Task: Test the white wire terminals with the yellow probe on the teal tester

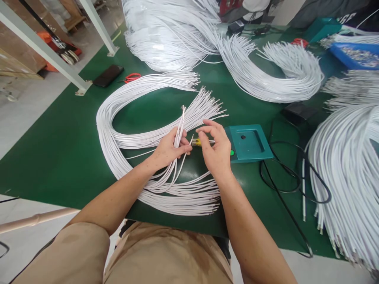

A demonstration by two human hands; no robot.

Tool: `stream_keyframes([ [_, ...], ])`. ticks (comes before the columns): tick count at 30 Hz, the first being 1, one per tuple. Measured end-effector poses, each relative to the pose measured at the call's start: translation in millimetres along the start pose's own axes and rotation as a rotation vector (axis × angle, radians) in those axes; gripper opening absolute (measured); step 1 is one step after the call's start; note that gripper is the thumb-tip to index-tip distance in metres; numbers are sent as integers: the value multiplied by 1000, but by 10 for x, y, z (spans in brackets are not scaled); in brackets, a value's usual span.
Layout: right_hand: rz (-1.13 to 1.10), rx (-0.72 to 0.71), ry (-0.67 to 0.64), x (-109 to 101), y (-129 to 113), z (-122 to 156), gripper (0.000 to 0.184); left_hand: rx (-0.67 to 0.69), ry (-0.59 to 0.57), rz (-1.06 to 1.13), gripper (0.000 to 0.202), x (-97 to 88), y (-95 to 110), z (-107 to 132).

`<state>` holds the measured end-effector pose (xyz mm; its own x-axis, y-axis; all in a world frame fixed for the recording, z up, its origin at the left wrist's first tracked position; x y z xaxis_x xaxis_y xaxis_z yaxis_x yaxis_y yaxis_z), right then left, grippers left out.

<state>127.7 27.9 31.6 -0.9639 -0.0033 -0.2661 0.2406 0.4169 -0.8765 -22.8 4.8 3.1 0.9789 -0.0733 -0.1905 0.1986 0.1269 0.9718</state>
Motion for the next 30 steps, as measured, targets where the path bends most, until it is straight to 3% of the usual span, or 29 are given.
stream_keyframes([
  [9, -178, 228, -288, 34, 73, -23, 40, 20, -65, 50, 36, 26, 12, 19],
  [17, -122, 301, -277, -22, 56, -43, 47, 99, -76, -41, 49, -10, 30, 24],
  [20, -110, 293, -312, -12, 23, -32, 39, 104, -80, -64, 51, -15, 35, 31],
  [25, 93, 102, -289, 2, 42, -12, 12, 62, -87, -100, 42, -2, 45, 34],
  [30, 484, -302, -389, 16, 5, -4, 22, -80, -82, 47, 43, 13, -1, 3],
])
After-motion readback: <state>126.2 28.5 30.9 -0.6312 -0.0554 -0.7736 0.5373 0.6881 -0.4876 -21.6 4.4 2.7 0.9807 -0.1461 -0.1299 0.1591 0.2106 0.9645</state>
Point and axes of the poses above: each hand's wrist, its own z-axis away from the middle knuckle, its own x-axis out of the palm, y = z × x, the point moved 3 cm from there along -z, towards the middle knuckle, and after that the axes turned 8 degrees about -z, right-handed, at the moved point
